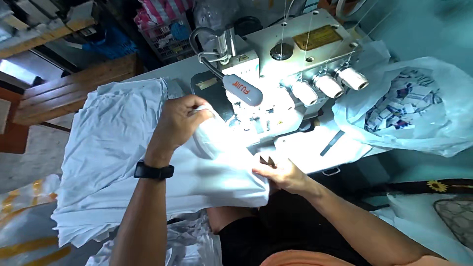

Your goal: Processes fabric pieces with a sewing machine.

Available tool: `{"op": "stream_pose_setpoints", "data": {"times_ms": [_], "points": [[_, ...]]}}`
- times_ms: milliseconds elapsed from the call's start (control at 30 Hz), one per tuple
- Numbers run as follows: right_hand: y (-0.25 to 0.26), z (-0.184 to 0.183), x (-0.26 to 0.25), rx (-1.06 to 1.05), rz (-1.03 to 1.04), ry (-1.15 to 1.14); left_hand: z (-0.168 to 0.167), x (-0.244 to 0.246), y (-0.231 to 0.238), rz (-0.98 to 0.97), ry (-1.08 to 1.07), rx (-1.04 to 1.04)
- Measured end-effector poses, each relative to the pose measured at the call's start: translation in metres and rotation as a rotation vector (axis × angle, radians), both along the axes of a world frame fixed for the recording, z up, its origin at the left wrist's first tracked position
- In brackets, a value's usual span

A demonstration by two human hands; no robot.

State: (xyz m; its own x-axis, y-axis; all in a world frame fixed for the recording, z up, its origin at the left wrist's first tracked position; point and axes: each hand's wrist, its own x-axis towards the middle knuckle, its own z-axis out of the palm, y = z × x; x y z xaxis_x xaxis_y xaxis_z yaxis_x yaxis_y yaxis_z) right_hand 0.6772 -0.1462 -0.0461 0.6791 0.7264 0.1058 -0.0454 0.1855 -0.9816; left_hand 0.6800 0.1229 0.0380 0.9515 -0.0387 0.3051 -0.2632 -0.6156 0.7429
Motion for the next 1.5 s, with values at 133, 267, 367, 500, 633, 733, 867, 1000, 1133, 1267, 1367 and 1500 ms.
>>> {"op": "stream_pose_setpoints", "data": {"times_ms": [133, 267, 367, 500, 633, 733, 867, 1000, 1133, 1267, 1367, 1500], "points": [[-0.014, -0.025, -0.005, -0.017, -0.165, -0.054, -0.009, 0.01, -0.025, 0.073, 0.045, 0.258], [-0.013, -0.033, -0.005, -0.053, -0.239, -0.205, -0.023, 0.018, -0.029, 0.054, 0.065, 0.249], [-0.013, -0.03, -0.004, -0.071, -0.237, -0.204, -0.027, 0.018, -0.03, 0.091, 0.125, 0.224], [-0.014, -0.035, -0.006, 0.012, -0.246, -0.317, -0.021, 0.013, -0.04, 0.175, 0.213, 0.236], [-0.012, -0.038, -0.004, 0.048, -0.327, -0.377, -0.027, 0.021, -0.051, 0.235, 0.138, 0.268], [-0.005, -0.032, 0.0, 0.049, -0.366, -0.324, -0.035, 0.035, -0.054, 0.293, 0.033, 0.319], [-0.005, -0.031, 0.0, 0.055, -0.334, -0.348, -0.036, 0.039, -0.054, 0.27, 0.014, 0.326], [-0.005, -0.031, 0.0, 0.056, -0.329, -0.338, -0.042, 0.039, -0.051, 0.254, -0.005, 0.267], [-0.005, -0.03, 0.002, 0.048, -0.338, -0.328, -0.041, 0.043, -0.054, 0.281, 0.032, 0.262], [0.002, -0.034, -0.002, 0.057, -0.316, -0.336, -0.04, 0.031, -0.053, 0.283, 0.028, 0.186], [-0.004, -0.032, -0.002, 0.013, -0.297, -0.448, -0.023, 0.003, -0.054, 0.179, 0.2, 0.105], [-0.05, 0.002, 0.015, -0.246, -0.365, -0.573, -0.002, -0.016, -0.054, 0.244, 0.131, 0.319]]}}
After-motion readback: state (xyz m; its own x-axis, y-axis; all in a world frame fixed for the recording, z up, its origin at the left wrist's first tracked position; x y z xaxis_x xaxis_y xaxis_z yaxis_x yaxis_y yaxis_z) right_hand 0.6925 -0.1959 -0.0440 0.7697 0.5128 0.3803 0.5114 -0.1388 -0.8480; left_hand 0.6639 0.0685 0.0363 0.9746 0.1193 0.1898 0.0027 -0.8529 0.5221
